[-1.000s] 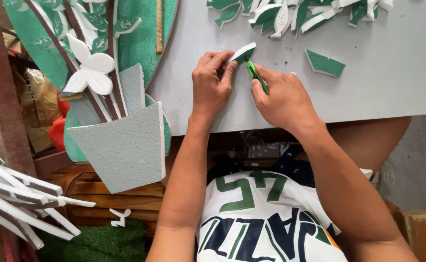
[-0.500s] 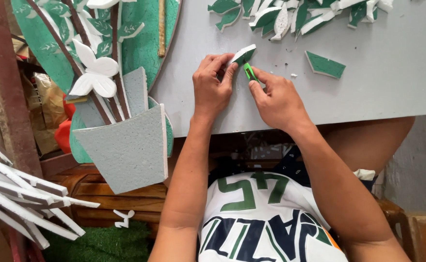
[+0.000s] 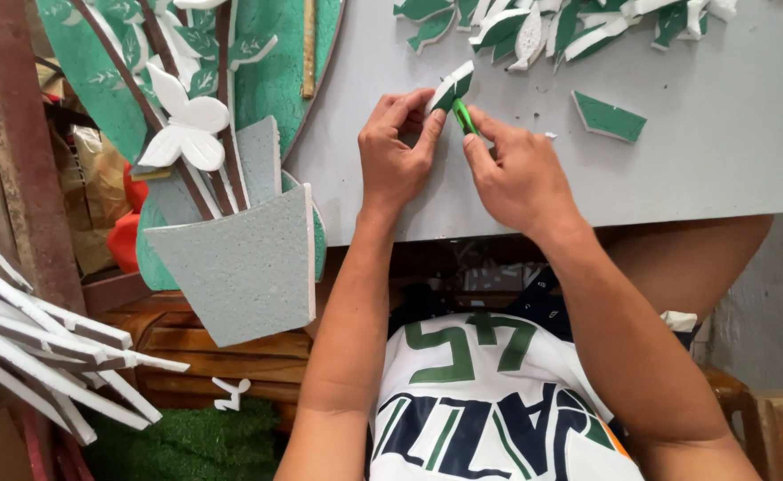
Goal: Carving small leaf shapes out of green and white foam pieces using a utility knife for a decorative arrangement.
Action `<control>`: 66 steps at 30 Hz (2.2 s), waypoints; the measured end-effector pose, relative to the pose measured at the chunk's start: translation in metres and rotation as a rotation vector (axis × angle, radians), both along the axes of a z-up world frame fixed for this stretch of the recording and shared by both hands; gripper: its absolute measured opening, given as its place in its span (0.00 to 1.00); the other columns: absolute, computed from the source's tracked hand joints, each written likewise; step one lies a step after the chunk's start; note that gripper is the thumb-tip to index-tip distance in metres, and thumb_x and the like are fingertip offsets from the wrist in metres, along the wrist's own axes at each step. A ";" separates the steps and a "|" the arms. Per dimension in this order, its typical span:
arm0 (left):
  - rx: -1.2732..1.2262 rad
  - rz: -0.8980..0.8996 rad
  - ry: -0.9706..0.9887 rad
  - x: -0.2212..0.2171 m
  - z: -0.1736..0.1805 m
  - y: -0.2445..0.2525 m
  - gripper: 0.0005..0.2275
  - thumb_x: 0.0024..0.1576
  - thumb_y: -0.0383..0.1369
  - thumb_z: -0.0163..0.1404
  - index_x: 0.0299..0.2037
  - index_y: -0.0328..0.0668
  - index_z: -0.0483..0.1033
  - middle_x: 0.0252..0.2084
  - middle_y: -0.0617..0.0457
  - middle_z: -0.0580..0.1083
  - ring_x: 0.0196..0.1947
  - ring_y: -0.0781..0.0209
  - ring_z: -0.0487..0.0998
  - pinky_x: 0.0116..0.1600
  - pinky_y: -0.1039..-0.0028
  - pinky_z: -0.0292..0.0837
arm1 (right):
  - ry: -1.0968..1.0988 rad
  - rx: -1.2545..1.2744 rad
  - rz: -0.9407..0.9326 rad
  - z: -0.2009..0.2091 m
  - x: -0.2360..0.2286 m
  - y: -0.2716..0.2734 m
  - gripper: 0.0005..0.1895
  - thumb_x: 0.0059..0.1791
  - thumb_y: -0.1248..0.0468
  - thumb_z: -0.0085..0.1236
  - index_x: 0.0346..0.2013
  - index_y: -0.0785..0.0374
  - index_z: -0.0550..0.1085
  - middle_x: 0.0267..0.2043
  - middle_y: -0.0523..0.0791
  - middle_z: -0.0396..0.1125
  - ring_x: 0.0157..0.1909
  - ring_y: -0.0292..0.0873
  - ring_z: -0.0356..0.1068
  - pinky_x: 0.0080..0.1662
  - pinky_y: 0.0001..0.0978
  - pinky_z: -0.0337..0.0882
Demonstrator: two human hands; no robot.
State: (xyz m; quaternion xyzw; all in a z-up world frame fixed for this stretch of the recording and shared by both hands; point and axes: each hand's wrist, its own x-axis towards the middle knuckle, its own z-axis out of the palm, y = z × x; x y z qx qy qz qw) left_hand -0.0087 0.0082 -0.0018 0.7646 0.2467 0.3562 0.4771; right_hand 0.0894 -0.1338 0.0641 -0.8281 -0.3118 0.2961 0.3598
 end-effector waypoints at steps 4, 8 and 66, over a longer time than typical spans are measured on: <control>-0.004 0.012 0.061 -0.001 0.013 -0.003 0.09 0.61 0.35 0.56 0.48 0.43 0.81 0.41 0.55 0.77 0.35 0.65 0.80 0.43 0.77 0.80 | -0.101 -0.118 0.092 0.032 -0.001 0.009 0.28 0.55 0.56 0.39 0.68 0.55 0.71 0.15 0.48 0.61 0.22 0.52 0.58 0.34 0.48 0.59; -0.006 0.019 0.057 -0.002 0.012 -0.002 0.08 0.61 0.36 0.56 0.44 0.43 0.80 0.37 0.55 0.77 0.32 0.66 0.78 0.40 0.78 0.79 | -0.163 -0.084 0.169 0.034 0.000 0.009 0.26 0.56 0.58 0.39 0.67 0.59 0.71 0.17 0.47 0.66 0.20 0.53 0.58 0.38 0.47 0.62; -0.039 0.034 0.030 -0.003 0.005 0.003 0.07 0.61 0.37 0.55 0.45 0.48 0.79 0.40 0.58 0.77 0.38 0.64 0.82 0.44 0.76 0.81 | -0.141 -0.102 0.157 0.030 -0.022 0.016 0.13 0.56 0.61 0.38 0.45 0.57 0.73 0.16 0.47 0.59 0.20 0.54 0.52 0.32 0.48 0.55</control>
